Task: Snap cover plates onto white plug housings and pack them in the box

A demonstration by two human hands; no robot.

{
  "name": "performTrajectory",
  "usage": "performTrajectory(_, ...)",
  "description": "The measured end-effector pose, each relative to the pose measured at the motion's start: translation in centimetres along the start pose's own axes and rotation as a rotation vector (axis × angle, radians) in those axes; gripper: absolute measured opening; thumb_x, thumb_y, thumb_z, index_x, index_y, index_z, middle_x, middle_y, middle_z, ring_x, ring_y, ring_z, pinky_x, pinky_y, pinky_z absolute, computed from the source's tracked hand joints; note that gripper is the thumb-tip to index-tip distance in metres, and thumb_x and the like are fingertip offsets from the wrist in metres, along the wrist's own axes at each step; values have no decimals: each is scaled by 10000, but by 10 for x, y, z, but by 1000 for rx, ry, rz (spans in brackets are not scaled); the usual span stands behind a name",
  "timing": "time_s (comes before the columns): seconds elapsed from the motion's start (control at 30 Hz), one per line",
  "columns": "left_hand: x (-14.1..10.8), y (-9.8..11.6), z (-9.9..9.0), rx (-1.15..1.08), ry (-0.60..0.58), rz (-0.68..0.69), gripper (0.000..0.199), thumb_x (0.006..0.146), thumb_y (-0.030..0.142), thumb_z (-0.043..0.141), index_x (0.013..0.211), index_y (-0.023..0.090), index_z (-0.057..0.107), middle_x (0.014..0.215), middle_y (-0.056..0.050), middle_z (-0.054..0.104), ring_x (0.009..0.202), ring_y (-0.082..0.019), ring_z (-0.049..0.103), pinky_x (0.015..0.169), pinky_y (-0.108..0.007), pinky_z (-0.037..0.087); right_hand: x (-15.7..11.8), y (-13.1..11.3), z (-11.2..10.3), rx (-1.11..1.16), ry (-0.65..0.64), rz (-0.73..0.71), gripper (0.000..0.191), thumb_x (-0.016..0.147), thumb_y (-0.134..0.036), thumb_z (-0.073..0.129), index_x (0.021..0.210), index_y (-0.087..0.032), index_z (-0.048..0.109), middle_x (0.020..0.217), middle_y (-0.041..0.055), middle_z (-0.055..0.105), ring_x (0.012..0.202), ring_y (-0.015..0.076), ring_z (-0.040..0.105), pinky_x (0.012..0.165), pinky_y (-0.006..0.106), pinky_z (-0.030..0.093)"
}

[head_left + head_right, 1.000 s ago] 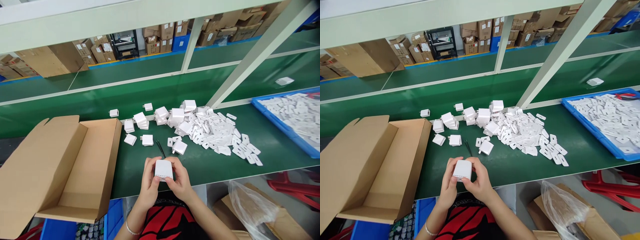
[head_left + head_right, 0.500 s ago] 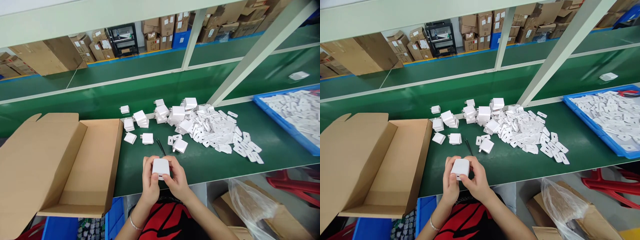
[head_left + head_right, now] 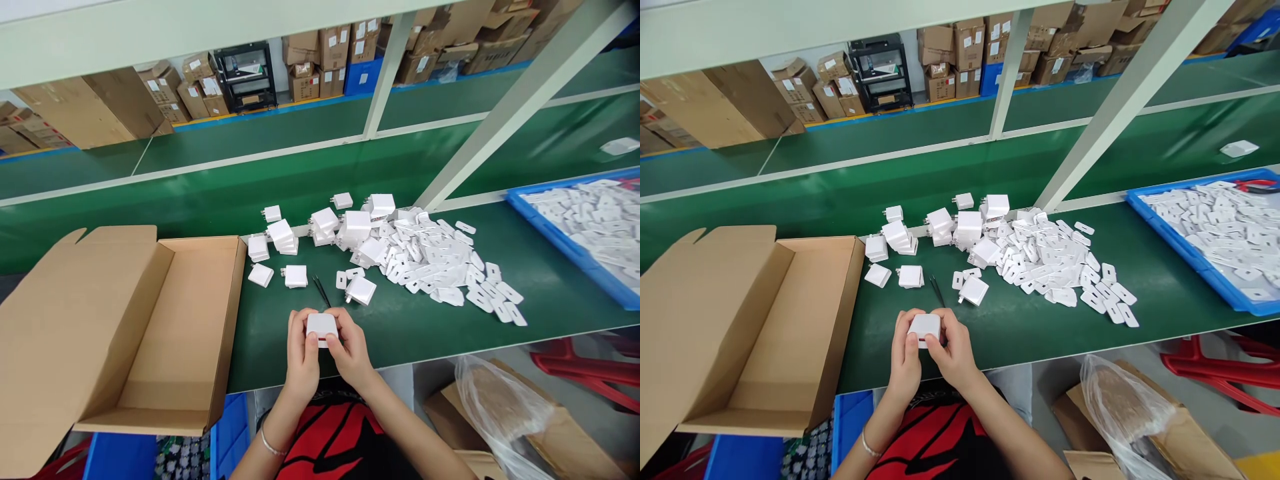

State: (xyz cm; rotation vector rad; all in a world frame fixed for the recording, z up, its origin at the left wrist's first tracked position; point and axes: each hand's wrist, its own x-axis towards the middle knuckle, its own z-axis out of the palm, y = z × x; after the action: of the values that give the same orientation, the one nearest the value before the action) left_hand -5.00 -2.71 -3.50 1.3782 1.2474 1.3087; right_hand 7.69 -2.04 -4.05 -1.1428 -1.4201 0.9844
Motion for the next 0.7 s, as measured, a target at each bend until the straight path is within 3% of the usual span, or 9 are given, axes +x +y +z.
performTrajectory(0.23, -3, -17, -11, 55, -63, -96, 419, 1063, 589, 415, 1151, 232, 613, 1095, -76, 619, 1014, -246, 604, 910, -388, 497, 0, 10, -2, 27, -118, 120, 303, 1032, -521, 511, 1018, -225, 572, 741, -32, 530, 619, 146, 464, 572, 268, 352)
performTrajectory(0.43, -15, -23, -21, 115, -221, -160, 445, 1097, 514, 352, 1400, 275, 573, 1398, -107, 600, 1329, -285, 530, 1121, -468, 428, -12, 17, -1, -10, -154, 164, 309, 1029, -520, 532, 1070, -215, 560, 760, -34, 552, 643, 144, 488, 601, 260, 378)
performTrajectory(0.57, -21, -28, -27, 198, -204, -86, 441, 1099, 493, 335, 1232, 244, 674, 1159, -93, 664, 1098, -270, 613, 981, -438, 501, -12, -11, -12, -170, -373, 188, 332, 1084, -486, 441, 1204, -208, 578, 998, 60, 710, 855, 207, 657, 757, 309, 494)
performTrajectory(0.63, -24, -33, -34, 236, -152, -53, 451, 1089, 508, 354, 1176, 231, 699, 1078, -91, 669, 1020, -272, 625, 908, -421, 520, -2, -35, -33, -336, -513, 150, 334, 1085, -466, 462, 1232, -221, 635, 1111, 94, 747, 985, 254, 698, 860, 358, 515)
performTrajectory(0.7, -26, -38, -42, 260, -88, -39, 469, 1078, 530, 366, 1157, 226, 714, 1041, -90, 667, 974, -275, 635, 840, -399, 530, 23, -59, -66, -454, -515, 93, 324, 1071, -465, 499, 1178, -244, 711, 1068, 87, 775, 973, 275, 719, 869, 383, 532)
